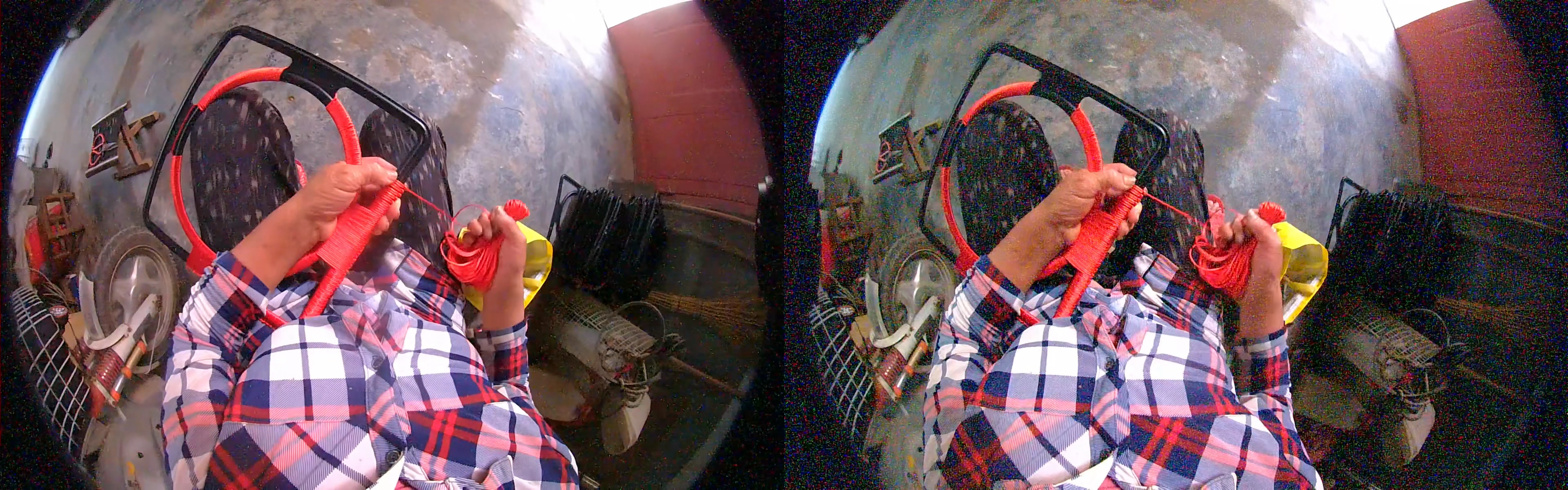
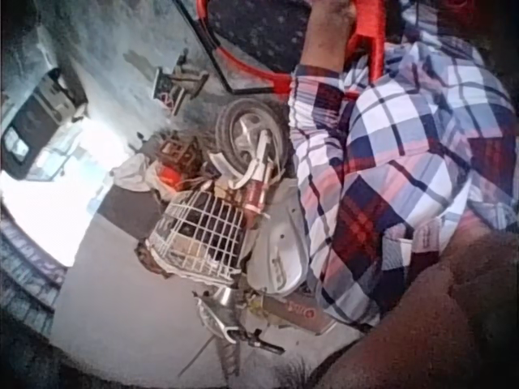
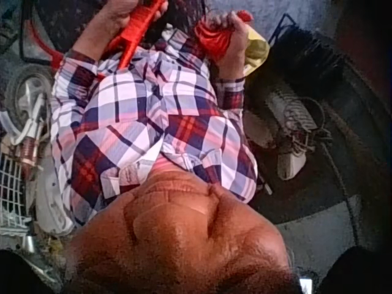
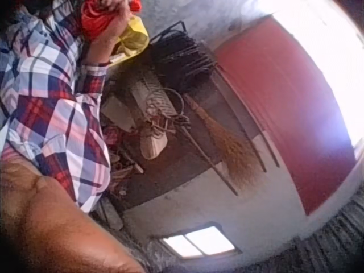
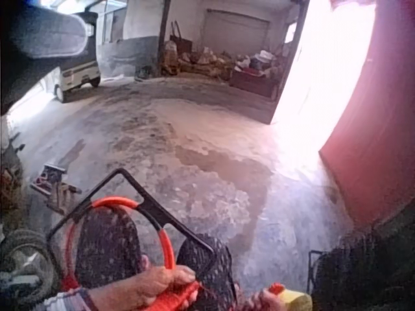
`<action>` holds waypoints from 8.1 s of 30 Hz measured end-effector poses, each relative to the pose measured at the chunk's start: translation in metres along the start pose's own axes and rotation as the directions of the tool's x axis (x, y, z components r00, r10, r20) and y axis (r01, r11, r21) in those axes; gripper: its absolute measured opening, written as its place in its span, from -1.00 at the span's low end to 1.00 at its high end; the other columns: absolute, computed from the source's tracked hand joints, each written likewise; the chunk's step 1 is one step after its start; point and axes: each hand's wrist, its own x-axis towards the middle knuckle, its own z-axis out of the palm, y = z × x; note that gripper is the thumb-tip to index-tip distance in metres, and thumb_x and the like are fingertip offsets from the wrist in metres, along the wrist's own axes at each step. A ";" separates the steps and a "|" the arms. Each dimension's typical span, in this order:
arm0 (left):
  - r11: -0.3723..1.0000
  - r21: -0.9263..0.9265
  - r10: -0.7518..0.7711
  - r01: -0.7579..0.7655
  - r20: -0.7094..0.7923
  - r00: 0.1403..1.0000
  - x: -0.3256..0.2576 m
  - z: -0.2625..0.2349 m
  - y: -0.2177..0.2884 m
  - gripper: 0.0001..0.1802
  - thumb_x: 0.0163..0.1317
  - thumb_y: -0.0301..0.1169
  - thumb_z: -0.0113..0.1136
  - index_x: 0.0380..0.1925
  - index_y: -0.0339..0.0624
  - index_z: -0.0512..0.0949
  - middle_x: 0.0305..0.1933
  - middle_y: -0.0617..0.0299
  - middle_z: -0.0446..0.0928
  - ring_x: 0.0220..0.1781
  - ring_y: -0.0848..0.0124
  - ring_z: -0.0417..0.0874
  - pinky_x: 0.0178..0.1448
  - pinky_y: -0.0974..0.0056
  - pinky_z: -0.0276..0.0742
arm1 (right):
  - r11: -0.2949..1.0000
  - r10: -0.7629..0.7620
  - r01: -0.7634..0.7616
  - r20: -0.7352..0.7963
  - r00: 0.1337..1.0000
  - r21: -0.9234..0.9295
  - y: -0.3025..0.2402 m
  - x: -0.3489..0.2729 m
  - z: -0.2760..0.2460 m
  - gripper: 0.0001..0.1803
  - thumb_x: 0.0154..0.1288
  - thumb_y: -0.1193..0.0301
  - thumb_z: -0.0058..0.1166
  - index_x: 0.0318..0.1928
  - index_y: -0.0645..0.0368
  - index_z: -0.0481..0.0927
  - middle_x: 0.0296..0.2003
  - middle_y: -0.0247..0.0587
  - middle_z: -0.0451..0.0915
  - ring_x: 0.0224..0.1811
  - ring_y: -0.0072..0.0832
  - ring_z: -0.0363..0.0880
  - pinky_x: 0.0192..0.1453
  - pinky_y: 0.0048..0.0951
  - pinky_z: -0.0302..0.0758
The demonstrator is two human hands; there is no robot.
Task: The person sits on the floor and wraps a red plastic rope around a black metal chair frame. They hold the frame with one hand and wind the rope tightly around the curved sections with the other hand, gradually covering the metal surface.
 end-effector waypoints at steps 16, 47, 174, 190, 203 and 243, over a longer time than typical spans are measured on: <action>0.929 0.006 0.370 -0.370 -0.053 0.928 0.006 -0.019 -0.006 -0.61 0.36 -0.20 0.04 0.09 -0.16 0.44 0.07 0.15 0.53 -0.08 0.30 0.58 -0.03 0.16 0.57 | -0.209 -0.387 0.675 0.694 0.608 -0.708 -0.041 0.048 0.118 -0.76 0.09 0.46 0.10 -0.17 0.19 0.56 -0.24 -0.11 0.57 -0.33 -0.24 0.61 -0.25 -0.24 0.55; 0.948 -0.270 0.229 -0.167 0.218 0.949 0.001 -0.006 0.002 -0.55 0.41 -0.23 -0.03 0.16 -0.29 0.46 0.07 0.02 0.60 0.08 0.20 0.63 0.19 0.07 0.55 | 0.224 -0.452 0.628 0.491 0.745 -0.745 0.004 0.049 0.064 -0.68 -0.08 0.36 0.26 -0.29 0.26 0.56 0.01 -0.05 0.58 0.12 -0.16 0.52 0.28 -0.25 0.39; 0.991 -0.135 0.032 0.005 0.268 0.963 0.002 -0.018 0.005 -0.60 0.34 -0.27 0.04 0.05 -0.35 0.52 -0.07 -0.25 0.61 -0.17 0.03 0.73 -0.11 0.04 0.72 | 0.644 0.047 0.205 0.306 0.951 -0.737 -0.005 0.014 0.049 -0.89 0.20 0.48 0.24 -0.35 0.16 0.54 -0.52 -0.48 0.51 -0.46 -0.71 0.43 -0.39 -0.57 0.37; 0.994 -0.106 0.042 -0.015 0.258 0.965 0.001 -0.017 0.003 -0.55 0.34 -0.25 0.05 0.12 -0.33 0.48 -0.08 -0.25 0.60 -0.19 0.06 0.72 -0.10 0.06 0.71 | 0.669 0.007 0.218 0.299 0.954 -0.711 0.004 0.012 0.051 -0.81 0.19 0.46 0.28 -0.45 0.14 0.50 -0.57 -0.57 0.43 -0.50 -0.71 0.36 -0.42 -0.55 0.33; 0.993 -0.113 0.076 -0.043 0.316 0.946 0.005 -0.021 0.004 -0.67 0.31 -0.28 0.12 0.02 -0.15 0.47 -0.11 -0.25 0.59 -0.22 0.04 0.72 -0.11 0.01 0.69 | 0.929 -0.047 0.085 0.113 0.992 -0.361 0.012 0.002 0.029 -0.71 0.17 0.61 0.16 -0.55 0.06 0.34 -0.62 -0.40 0.43 -0.61 -0.58 0.40 -0.45 -0.53 0.32; 0.911 -0.124 0.406 -0.392 0.118 0.906 0.017 -0.027 -0.014 -0.51 0.27 -0.24 0.17 0.17 -0.08 0.34 0.07 0.25 0.50 0.03 0.36 0.57 0.11 0.21 0.49 | -0.504 -0.150 0.690 0.839 0.522 -0.520 -0.026 0.031 0.165 -0.90 0.16 0.43 0.12 -0.29 0.11 0.57 -0.24 -0.19 0.59 -0.14 -0.16 0.57 -0.12 -0.17 0.53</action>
